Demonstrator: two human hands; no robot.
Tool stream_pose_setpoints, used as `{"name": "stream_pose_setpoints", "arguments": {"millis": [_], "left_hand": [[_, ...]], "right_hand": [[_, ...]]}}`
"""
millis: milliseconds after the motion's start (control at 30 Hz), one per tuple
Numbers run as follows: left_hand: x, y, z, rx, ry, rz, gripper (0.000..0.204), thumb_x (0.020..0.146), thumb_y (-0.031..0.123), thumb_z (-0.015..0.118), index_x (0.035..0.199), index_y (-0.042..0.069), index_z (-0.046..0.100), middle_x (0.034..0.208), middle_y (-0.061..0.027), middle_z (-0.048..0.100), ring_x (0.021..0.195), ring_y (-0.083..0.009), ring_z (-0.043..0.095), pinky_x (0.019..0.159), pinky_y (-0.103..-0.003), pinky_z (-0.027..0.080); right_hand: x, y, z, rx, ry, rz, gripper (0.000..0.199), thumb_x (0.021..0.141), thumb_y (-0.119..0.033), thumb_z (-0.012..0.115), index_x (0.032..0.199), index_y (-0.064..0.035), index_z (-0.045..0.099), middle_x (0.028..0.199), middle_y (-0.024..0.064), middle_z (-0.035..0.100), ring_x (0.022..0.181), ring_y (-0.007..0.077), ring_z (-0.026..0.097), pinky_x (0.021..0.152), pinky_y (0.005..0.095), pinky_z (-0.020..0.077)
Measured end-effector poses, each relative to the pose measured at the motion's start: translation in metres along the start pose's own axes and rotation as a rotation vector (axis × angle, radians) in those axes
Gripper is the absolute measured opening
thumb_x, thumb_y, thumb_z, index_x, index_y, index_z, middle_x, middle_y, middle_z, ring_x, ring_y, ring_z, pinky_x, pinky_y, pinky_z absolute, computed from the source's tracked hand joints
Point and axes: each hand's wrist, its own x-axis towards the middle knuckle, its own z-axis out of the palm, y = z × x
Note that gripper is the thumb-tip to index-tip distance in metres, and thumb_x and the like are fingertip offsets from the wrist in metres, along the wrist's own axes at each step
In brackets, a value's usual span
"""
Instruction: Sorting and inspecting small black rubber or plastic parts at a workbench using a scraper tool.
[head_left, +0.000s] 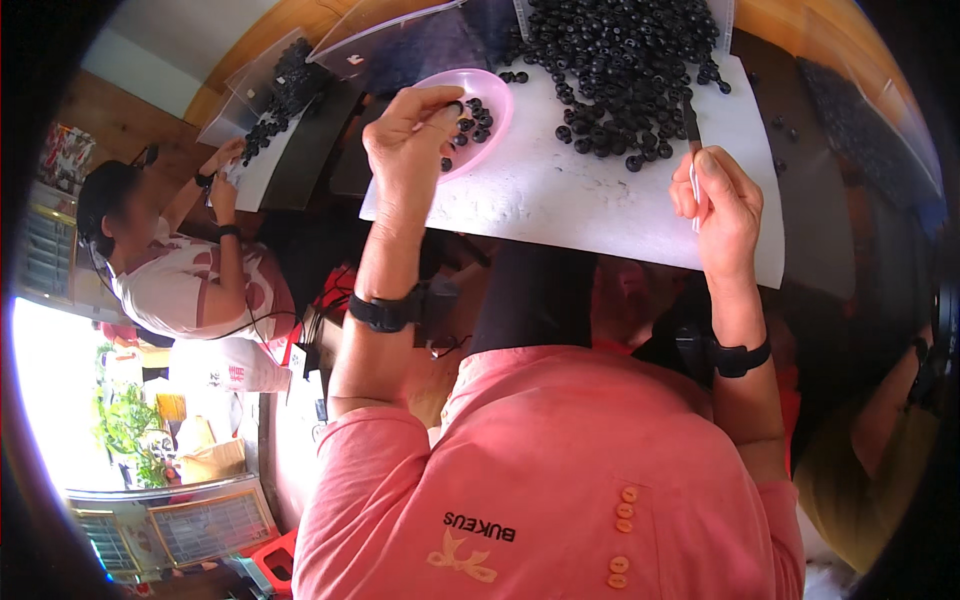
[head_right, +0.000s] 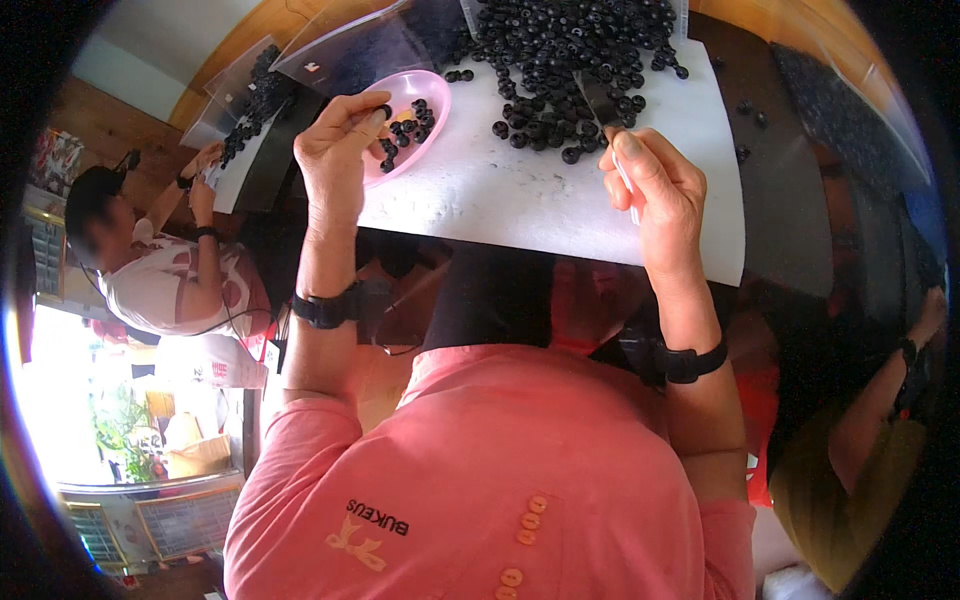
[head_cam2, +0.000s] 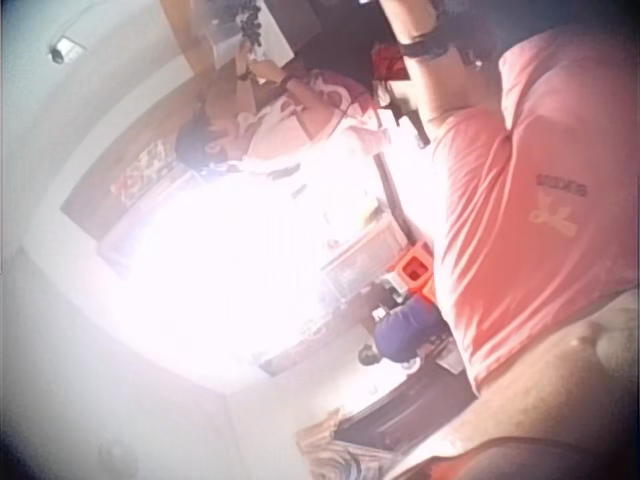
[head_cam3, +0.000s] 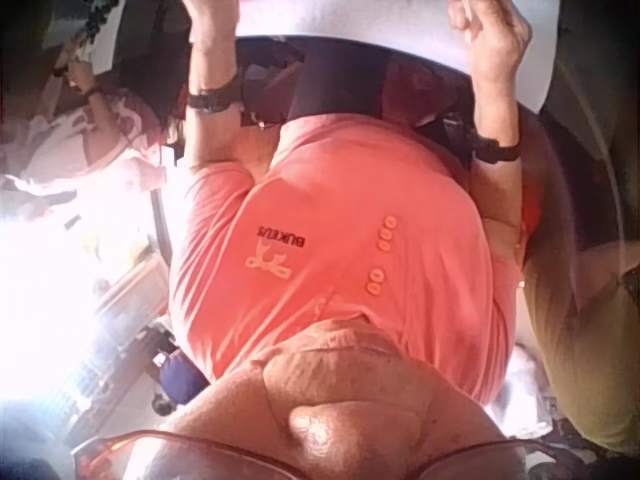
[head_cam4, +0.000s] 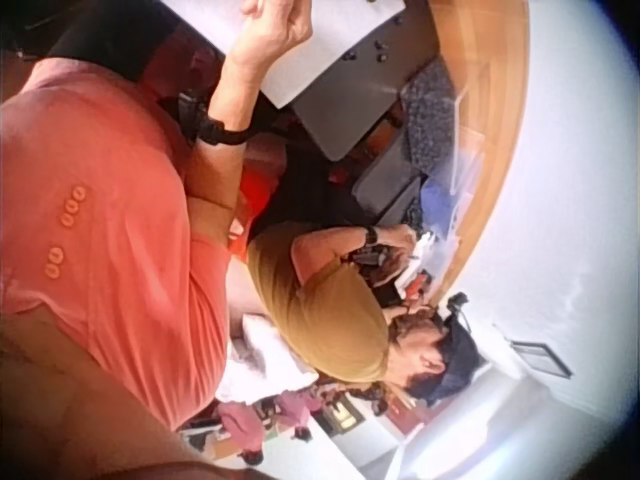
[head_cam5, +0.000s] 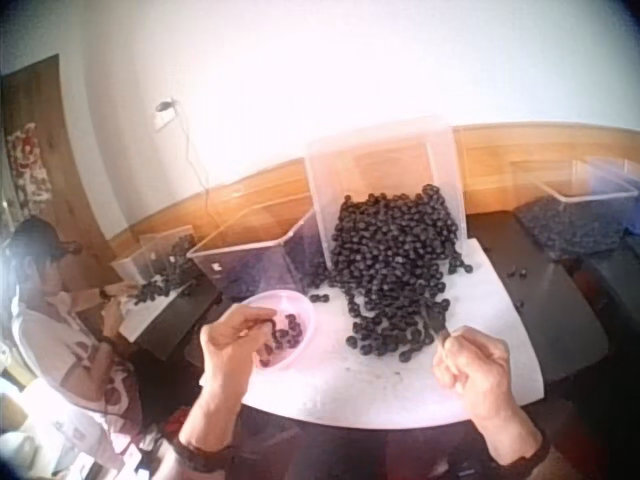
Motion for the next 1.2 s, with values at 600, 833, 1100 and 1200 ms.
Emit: {"name": "stream_pose_setpoints", "arguments": {"millis": [600, 833, 1100, 1200], "left_hand": [[-0.031, -0.008, 0.13, 0.682, -0.418, 0.722, 0.017, 0.069, 0.007, 0.075, 0.084, 0.004, 0.068, 0.085, -0.0076, 0.057, 0.085, -0.0292, 0.057, 0.067, -0.04, 0.051], [-0.028, -0.014, 0.081, 0.465, -0.561, 0.725, 0.029, 0.074, -0.004, 0.066, 0.101, 0.006, 0.07, 0.095, -0.0094, 0.06, 0.088, -0.0259, 0.06, 0.071, -0.034, 0.053], [-0.049, -0.007, 0.088, 0.363, -0.305, 0.358, 0.014, 0.071, 0.003, 0.073, 0.083, 0.002, 0.066, 0.085, -0.0101, 0.06, 0.083, -0.0275, 0.06, 0.066, -0.037, 0.051], [-0.046, -0.008, 0.101, 0.533, -0.284, 0.513, 0.017, 0.071, 0.007, 0.076, 0.082, 0.001, 0.065, 0.083, -0.0094, 0.06, 0.082, -0.026, 0.06, 0.066, -0.037, 0.051]], "right_hand": [[-0.004, -0.002, 0.003, 0.002, 0.134, -0.075, 0.036, 0.096, -0.032, 0.06, 0.075, -0.0023, 0.063, 0.061, -0.0015, 0.049, 0.052, 0.0082, 0.047, 0.049, 0.0221, 0.0296], [-0.004, -0.001, 0.001, -0.009, 0.074, -0.071, 0.035, 0.096, -0.031, 0.06, 0.076, -0.0025, 0.063, 0.062, -0.0014, 0.05, 0.054, 0.0077, 0.047, 0.05, 0.0221, 0.0296], [-0.005, 0.0, 0.004, -0.034, 0.075, -0.069, 0.032, 0.096, -0.03, 0.061, 0.078, -0.0039, 0.065, 0.064, -0.0032, 0.049, 0.055, 0.0059, 0.046, 0.051, 0.0213, 0.0298], [-0.005, -0.001, 0.005, -0.052, 0.076, -0.06, 0.032, 0.096, -0.03, 0.062, 0.078, -0.0041, 0.065, 0.063, -0.0038, 0.049, 0.055, 0.005, 0.045, 0.051, 0.0212, 0.0294]]}}
